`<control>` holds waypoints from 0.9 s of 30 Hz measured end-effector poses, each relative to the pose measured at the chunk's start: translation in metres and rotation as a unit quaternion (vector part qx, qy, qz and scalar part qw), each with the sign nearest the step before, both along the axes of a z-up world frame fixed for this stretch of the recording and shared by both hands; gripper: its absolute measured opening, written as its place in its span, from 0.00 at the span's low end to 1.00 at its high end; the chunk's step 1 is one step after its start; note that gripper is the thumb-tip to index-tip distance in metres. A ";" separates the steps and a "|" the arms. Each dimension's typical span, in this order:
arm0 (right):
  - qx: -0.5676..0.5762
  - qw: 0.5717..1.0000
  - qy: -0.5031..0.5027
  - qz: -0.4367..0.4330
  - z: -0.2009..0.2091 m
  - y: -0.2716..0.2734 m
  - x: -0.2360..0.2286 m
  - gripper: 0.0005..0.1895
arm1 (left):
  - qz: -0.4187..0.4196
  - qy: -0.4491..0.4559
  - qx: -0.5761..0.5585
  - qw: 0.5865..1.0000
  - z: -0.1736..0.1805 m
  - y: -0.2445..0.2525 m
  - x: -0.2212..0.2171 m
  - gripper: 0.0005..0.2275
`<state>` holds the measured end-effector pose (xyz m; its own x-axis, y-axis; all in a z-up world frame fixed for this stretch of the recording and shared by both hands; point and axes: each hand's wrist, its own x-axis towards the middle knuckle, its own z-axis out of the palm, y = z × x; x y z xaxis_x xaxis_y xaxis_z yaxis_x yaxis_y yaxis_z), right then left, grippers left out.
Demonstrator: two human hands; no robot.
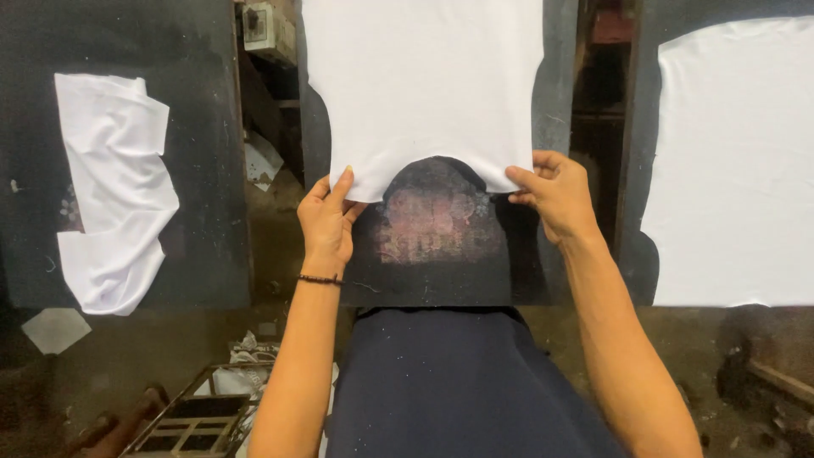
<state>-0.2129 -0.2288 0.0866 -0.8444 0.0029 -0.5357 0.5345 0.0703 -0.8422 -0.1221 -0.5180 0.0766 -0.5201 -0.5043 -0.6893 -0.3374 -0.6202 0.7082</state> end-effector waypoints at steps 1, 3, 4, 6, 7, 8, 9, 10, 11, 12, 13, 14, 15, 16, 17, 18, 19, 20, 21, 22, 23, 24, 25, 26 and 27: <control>-0.001 1.000 0.005 -0.002 -0.001 0.002 0.004 0.22 | -0.002 0.005 -0.001 1.000 0.003 0.000 0.003 0.13; 0.003 0.999 -0.015 -0.039 -0.003 0.007 0.020 0.11 | -0.004 -0.008 -0.011 1.000 0.008 0.004 0.016 0.13; 0.005 0.999 -0.015 -0.038 -0.001 0.008 0.029 0.11 | -0.004 -0.008 -0.010 1.000 0.005 0.005 0.023 0.13; -0.022 0.997 -0.023 -0.066 0.004 0.008 0.045 0.11 | -0.007 -0.004 -0.016 1.000 -0.002 0.005 0.037 0.14; -0.023 0.997 -0.020 -0.064 -0.007 0.013 0.051 0.11 | -0.005 -0.001 -0.016 1.000 0.000 0.006 0.042 0.14; -0.028 0.996 -0.018 -0.081 -0.017 0.019 0.062 0.10 | -0.011 0.001 -0.016 1.000 0.001 0.008 0.051 0.15; -0.033 0.995 -0.016 -0.098 -0.027 0.024 0.074 0.09 | -0.016 0.004 -0.015 1.000 0.003 0.010 0.062 0.15; -0.031 0.995 -0.019 -0.094 -0.031 0.028 0.086 0.09 | -0.011 0.001 -0.013 1.000 0.002 0.013 0.073 0.15; -0.033 0.994 -0.009 -0.103 -0.034 0.032 0.099 0.09 | -0.005 0.015 -0.011 1.000 0.002 0.017 0.084 0.14; -0.038 0.993 0.005 -0.115 -0.038 0.035 0.107 0.09 | -0.001 0.034 -0.012 0.999 0.003 0.018 0.090 0.12; -0.038 0.993 0.006 -0.112 -0.036 0.034 0.117 0.09 | 0.002 0.035 -0.012 0.999 -0.002 0.018 0.099 0.12; -0.036 0.993 0.010 -0.113 -0.035 0.035 0.128 0.08 | 0.007 0.041 -0.012 0.999 -0.007 0.020 0.109 0.12; -0.035 0.993 0.014 -0.113 -0.033 0.037 0.139 0.08 | 0.011 0.047 -0.012 0.999 -0.013 0.021 0.120 0.12; -0.034 0.993 0.014 -0.112 -0.032 0.037 0.151 0.08 | 0.012 0.047 -0.011 0.999 -0.011 0.024 0.129 0.12; -0.035 0.991 0.016 -0.125 -0.030 0.038 0.162 0.08 | 0.012 0.046 -0.014 0.999 -0.008 0.027 0.139 0.12; -0.040 0.990 0.018 -0.136 -0.029 0.035 0.172 0.09 | 0.013 0.046 -0.020 0.999 -0.005 0.028 0.147 0.12; -0.041 0.990 0.017 -0.134 -0.027 0.038 0.181 0.09 | 0.016 0.046 -0.022 0.999 -0.006 0.031 0.155 0.12; -0.037 0.990 0.016 -0.136 -0.025 0.038 0.190 0.08 | 0.017 0.049 -0.023 0.998 -0.006 0.032 0.164 0.11; -0.034 0.990 0.015 -0.138 -0.023 0.039 0.198 0.08 | 0.018 0.051 -0.025 0.998 -0.007 0.034 0.172 0.11; -0.034 0.990 0.016 -0.137 -0.024 0.040 0.207 0.08 | 0.019 0.052 -0.026 0.998 -0.005 0.035 0.180 0.11; -0.040 0.989 0.017 -0.143 -0.026 0.041 0.215 0.08 | 0.016 0.049 -0.028 0.998 -0.004 0.036 0.188 0.11; -0.044 0.987 0.020 -0.153 -0.026 0.044 0.223 0.08 | 0.008 0.046 -0.028 0.999 -0.003 0.039 0.193 0.11; -0.043 0.987 0.021 -0.155 -0.026 0.045 0.230 0.08 | 0.006 0.047 -0.026 0.999 -0.001 0.041 0.198 0.11; -0.041 0.986 0.024 -0.158 -0.026 0.047 0.238 0.08 | 0.005 0.042 -0.027 0.999 0.002 0.042 0.204 0.11; -0.040 0.986 0.026 -0.160 -0.027 0.048 0.245 0.08 | 0.003 0.037 -0.029 0.999 0.005 0.044 0.210 0.11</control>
<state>0.0321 -0.1812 0.0600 -0.8340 0.2327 -0.5003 0.4738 -0.1627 -0.8655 0.0882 -0.4742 0.0812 -0.5650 -0.5451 -0.6193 -0.2794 -0.5799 0.7653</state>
